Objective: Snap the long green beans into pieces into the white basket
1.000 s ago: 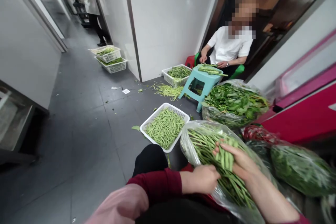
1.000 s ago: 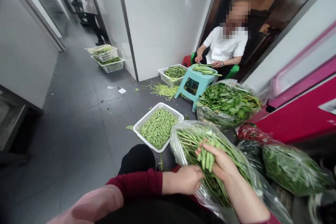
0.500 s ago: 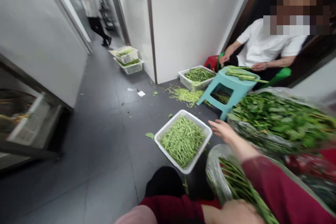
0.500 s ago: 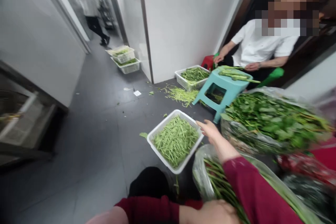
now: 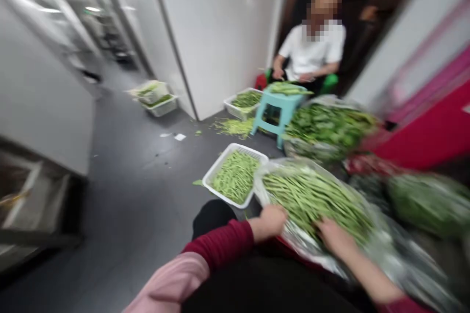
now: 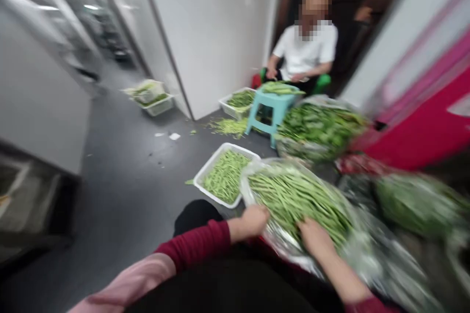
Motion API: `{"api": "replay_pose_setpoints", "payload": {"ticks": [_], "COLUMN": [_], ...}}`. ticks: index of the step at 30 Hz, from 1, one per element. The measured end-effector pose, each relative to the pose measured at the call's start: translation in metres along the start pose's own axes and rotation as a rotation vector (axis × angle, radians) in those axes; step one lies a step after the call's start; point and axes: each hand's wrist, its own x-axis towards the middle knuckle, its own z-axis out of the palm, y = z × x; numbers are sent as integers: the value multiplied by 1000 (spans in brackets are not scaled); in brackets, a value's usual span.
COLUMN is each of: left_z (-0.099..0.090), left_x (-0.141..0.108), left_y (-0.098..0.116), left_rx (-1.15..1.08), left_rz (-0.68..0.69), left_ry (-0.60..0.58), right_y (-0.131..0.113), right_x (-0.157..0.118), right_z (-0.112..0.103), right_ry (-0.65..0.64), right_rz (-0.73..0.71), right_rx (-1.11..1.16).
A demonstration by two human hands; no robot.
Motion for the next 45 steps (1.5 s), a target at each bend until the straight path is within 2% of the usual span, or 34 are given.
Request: {"api": "replay_pose_setpoints", "payload": {"ticks": [1, 3, 4, 6, 8, 15, 18, 21, 24, 28, 32, 36, 41, 43, 45], "left_z": [5, 12, 15, 17, 18, 35, 45, 49, 40, 11, -18, -29, -29, -30, -32], "left_x": [5, 18, 24, 31, 32, 36, 45, 53, 58, 65, 68, 56, 29, 21, 16], "left_y": [-2, -3, -3, -1, 2, 22, 35, 44, 44, 38, 32, 31, 35, 39, 44], "left_rx": [36, 102, 130, 178, 235, 372, 436, 432, 383, 274, 100, -123, -923, -1027, -981], "left_rz": [12, 44, 64, 100, 133, 193, 310, 328, 316, 248, 142, 74, 37, 32, 35], "left_ry": [-35, -63, -69, -67, -51, -2, -59, -124, -115, -90, -37, -33, -283, -248, -134], "right_y": [1, 2, 1, -3, -6, 10, 14, 14, 13, 11, 6, 3, -3, -10, -19], "right_x": [0, 3, 4, 2, -3, -16, -20, -24, -27, -26, -23, -16, -15, -21, -30], "right_z": [-5, -21, -29, -42, -47, -32, -32, -39, -46, -51, -50, -46, -48, -49, -45], "right_ry": [45, 41, 23, -30, -90, -205, -169, -120, -74, 69, 219, 305, 385, 437, 466], "right_rz": [27, 22, 40, 58, 66, 85, 89, 114, 128, 67, -16, -123, -159, -151, -155], "right_rx": [-91, -638, -830, -1048, -1105, -1094, -1097, -1082, -1047, -950, -814, -647, -555, -577, -551]}}
